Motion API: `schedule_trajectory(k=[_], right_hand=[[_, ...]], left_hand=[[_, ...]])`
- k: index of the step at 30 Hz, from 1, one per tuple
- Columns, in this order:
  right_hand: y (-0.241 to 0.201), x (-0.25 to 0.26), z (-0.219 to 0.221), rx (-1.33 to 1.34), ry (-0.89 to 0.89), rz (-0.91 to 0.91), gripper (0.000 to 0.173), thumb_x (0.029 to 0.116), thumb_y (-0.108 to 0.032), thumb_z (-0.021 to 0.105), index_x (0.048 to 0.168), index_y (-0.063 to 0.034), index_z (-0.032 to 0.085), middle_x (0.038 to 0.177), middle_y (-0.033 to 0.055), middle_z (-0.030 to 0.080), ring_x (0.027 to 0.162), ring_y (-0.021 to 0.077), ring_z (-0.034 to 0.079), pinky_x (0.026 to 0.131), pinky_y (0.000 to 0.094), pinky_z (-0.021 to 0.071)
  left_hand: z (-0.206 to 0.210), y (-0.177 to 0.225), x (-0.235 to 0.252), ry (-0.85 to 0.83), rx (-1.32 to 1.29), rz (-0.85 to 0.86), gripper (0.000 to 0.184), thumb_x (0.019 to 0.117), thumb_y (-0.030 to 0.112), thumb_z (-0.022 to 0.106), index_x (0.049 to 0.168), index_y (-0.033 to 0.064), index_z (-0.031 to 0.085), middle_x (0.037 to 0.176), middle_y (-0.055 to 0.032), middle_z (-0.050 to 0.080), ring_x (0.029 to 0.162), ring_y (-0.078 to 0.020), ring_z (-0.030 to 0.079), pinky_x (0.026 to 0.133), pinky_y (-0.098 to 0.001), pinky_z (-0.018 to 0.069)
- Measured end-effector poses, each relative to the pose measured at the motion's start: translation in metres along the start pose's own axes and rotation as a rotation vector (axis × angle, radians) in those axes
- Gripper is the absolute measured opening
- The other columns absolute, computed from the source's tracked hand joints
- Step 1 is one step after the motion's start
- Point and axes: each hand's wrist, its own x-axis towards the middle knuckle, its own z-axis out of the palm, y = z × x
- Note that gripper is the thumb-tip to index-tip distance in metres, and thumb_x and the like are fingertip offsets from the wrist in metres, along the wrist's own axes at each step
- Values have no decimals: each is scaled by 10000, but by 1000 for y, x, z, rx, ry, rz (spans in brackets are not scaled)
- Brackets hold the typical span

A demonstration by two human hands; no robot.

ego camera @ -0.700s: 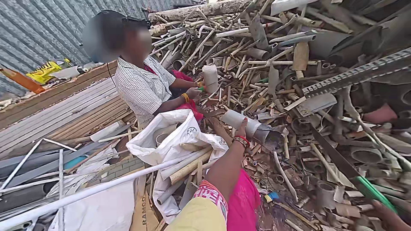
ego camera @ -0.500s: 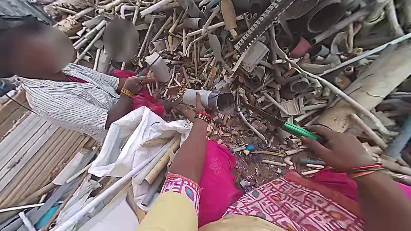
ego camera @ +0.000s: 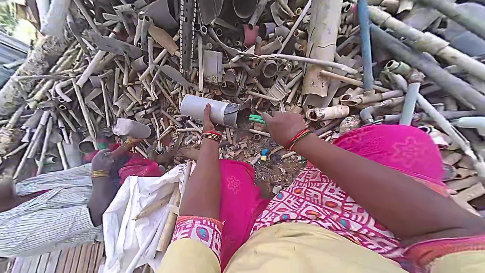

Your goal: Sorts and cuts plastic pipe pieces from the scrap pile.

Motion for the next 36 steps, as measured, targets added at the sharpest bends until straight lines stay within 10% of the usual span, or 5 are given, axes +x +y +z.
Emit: schedule_trajectory(k=[6,18,22,29,36], right_hand=[[26,-28,-30,17,-47,92,346,1086,-271,513,1325,-48,625,1094,272,683,1051,480,669,777,627,519],[-6,-42,-17,69,-20,-19,411,1048,32,422,1453,73,483,1188,310,637,1027,465,673,780,550,540],[-1,-61,-44,85,-104,7,247,1022,-2,518,1242,18,630,1070,237,680,1027,422,677,756,546,533],[17,-40,-3,301,-16,-41,363,1081,-300,536,1361,-85,621,1173,219,689,1094,421,667,849,606,518],[18,-41,32,197,264,-178,390,1063,-146,533,1442,-75,595,1124,267,694,940,449,700,755,566,541]], left_hand=[[22,-14,7,-62,-2,38,564,1052,525,405,1478,155,410,1397,-144,546,1254,-289,557,989,-581,482],[38,-17,-18,-125,40,163,461,1101,447,270,1387,131,448,1249,-104,597,1135,-203,611,943,-472,530],[42,-15,-28,-80,-1,138,437,1088,442,296,1360,139,454,1225,-98,597,1111,-204,611,923,-486,526],[36,-11,-31,-168,-253,206,397,1070,329,311,1389,116,414,1329,-110,548,1228,-238,561,1023,-523,476],[38,-10,-50,-144,15,84,563,1083,565,285,1426,145,439,1255,-83,614,1139,-181,620,956,-435,535]])
